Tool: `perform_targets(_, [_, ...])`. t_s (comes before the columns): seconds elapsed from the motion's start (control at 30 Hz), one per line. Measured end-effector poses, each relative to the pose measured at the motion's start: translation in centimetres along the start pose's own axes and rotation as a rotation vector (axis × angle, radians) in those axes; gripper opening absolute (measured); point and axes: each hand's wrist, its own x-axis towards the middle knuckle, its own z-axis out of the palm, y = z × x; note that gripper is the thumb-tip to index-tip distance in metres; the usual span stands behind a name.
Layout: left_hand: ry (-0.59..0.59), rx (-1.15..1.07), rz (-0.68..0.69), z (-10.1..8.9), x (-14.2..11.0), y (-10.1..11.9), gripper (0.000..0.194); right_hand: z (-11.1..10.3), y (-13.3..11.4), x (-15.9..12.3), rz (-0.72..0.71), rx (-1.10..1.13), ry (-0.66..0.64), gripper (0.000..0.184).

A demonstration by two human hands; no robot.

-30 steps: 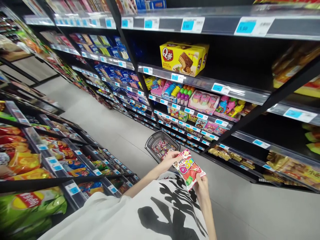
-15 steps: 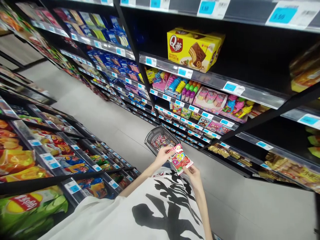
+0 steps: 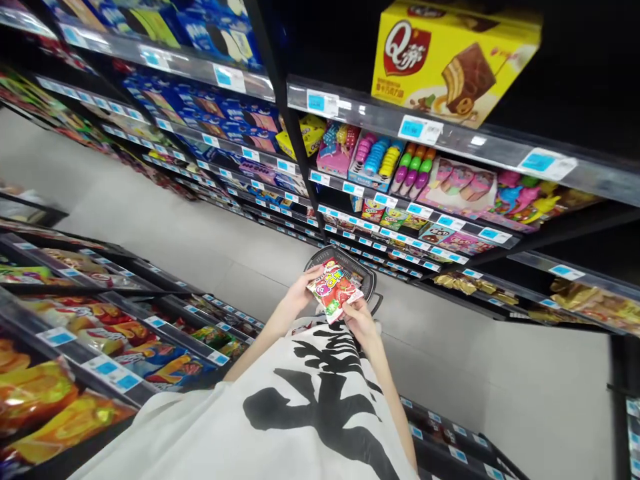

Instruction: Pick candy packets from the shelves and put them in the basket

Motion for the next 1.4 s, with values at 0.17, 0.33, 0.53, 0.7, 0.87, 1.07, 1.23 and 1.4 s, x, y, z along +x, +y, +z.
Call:
perform_targets(0.17, [-0.032,0.123,-0.062,-5.3,0.7,5.3,0.052,5.6,3.1,2.0,0.019,-0.056,0.026,0.047])
perform_targets(0.33, [-0.268,0.641,0.041,-8.0,1.2,8.2,0.037,6.6,5.4,2.6,-0.034,-0.194,0.265,0.049])
perform_targets(0.53, [-0.714,1.424,0.291,-5.0,3.0,5.1,0.014,4.5,4.8,1.5,-0.275,-0.813,0.418,0.067])
perform_targets(0.7, [-0.743,1.394,0.254,-2.7,3.2,-0.1,0.010,2.2,2.6,1.7,0.056,-1.180,0.190,0.013])
perform_targets(0.87, [-0.605,1.211,0.273,-2.8,4.4,-2.3,0.038,-1.4,0.5,2.3,-0.027,-1.090,0.206,0.016])
perform_targets(1.07, [-0.545,1.167,0.287,-4.1,7.5,-2.9,0.100,-5.3,-0.4,3.7,-0.015,-0.774,0.272,0.048])
perform_targets(1.23, [-0.515,1.184,0.319,-3.3,7.3,-4.8,0.111,-5.7,-2.4,4.9,0.088,-0.573,0.150,0.059])
perform_targets(1.4, [-0.689,1.238,0.309,-2.7,7.3,-5.3,0.102,-5.6,-4.6,5.5,0.211,-0.514,-0.084,0.060])
